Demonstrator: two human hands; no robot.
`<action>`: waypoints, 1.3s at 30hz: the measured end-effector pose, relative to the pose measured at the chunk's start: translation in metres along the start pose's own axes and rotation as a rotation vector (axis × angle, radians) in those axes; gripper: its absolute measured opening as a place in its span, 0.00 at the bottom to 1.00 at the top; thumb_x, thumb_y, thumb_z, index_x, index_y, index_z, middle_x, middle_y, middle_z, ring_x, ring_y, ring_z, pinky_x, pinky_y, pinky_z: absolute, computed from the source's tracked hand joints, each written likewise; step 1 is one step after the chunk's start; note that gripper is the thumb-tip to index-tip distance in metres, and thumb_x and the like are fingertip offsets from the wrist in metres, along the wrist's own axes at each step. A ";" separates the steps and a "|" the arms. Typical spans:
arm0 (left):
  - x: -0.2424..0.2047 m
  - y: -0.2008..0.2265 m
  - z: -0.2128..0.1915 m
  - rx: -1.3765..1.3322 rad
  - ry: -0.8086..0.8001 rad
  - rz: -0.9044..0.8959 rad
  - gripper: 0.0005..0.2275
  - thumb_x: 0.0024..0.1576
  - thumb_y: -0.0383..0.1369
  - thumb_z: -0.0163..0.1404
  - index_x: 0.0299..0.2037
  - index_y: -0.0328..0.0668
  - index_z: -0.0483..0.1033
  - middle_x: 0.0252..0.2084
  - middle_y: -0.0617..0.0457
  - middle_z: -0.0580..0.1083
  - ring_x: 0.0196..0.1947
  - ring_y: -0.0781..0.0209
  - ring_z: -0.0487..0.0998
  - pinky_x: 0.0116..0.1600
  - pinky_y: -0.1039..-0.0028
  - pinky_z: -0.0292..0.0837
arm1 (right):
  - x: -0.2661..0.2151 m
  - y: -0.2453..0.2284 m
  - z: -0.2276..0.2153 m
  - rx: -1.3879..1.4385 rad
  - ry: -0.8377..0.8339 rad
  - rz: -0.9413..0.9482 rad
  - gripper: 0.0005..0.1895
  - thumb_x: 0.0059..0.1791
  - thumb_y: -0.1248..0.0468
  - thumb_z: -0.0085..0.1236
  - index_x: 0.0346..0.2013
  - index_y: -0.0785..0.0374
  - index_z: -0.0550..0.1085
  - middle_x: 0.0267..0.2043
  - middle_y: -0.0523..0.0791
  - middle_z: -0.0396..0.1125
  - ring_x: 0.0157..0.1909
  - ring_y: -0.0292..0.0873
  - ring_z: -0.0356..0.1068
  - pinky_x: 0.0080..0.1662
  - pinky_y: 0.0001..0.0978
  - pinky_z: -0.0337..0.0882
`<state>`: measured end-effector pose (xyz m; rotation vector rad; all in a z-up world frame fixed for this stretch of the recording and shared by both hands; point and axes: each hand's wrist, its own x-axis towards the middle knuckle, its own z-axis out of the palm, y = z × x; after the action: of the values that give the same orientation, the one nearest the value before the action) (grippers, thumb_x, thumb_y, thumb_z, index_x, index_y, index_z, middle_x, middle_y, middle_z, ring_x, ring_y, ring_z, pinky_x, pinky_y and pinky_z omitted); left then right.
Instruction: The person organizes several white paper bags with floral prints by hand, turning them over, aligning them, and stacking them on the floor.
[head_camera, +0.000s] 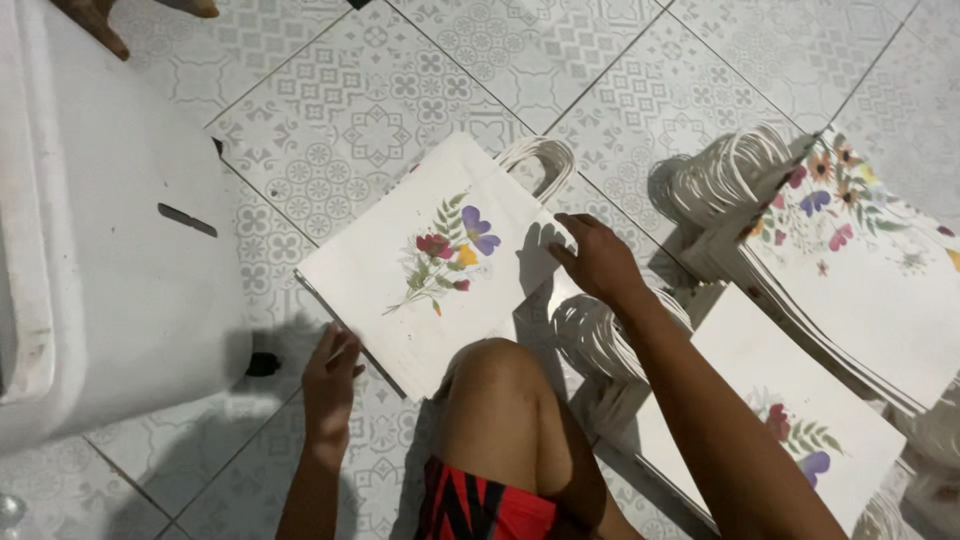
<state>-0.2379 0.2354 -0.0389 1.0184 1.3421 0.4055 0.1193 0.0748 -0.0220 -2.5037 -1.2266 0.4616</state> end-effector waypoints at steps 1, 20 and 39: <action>0.003 -0.002 0.002 -0.002 0.006 0.000 0.30 0.58 0.36 0.51 0.73 0.42 0.59 0.65 0.50 0.71 0.61 0.60 0.73 0.57 0.68 0.74 | 0.010 -0.004 0.006 0.001 -0.003 -0.006 0.29 0.53 0.51 0.54 0.66 0.62 0.67 0.63 0.53 0.66 0.56 0.60 0.69 0.47 0.56 0.71; 0.006 0.015 0.023 -0.199 -0.106 0.099 0.24 0.58 0.26 0.48 0.68 0.38 0.63 0.59 0.46 0.74 0.59 0.52 0.74 0.62 0.65 0.70 | 0.025 -0.014 0.043 0.591 0.166 0.435 0.07 0.44 0.58 0.67 0.34 0.53 0.79 0.35 0.38 0.74 0.38 0.35 0.71 0.41 0.29 0.68; -0.098 0.132 0.051 -0.156 -0.720 0.376 0.25 0.54 0.21 0.50 0.64 0.34 0.63 0.54 0.36 0.75 0.55 0.46 0.75 0.56 0.58 0.72 | -0.255 0.093 -0.093 1.743 0.281 -0.087 0.32 0.43 0.63 0.70 0.61 0.65 0.71 0.55 0.50 0.73 0.56 0.52 0.72 0.55 0.45 0.70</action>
<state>-0.1747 0.2128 0.1191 1.1391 0.4691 0.3638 0.0751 -0.1963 0.0603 -0.9318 -0.3462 0.6701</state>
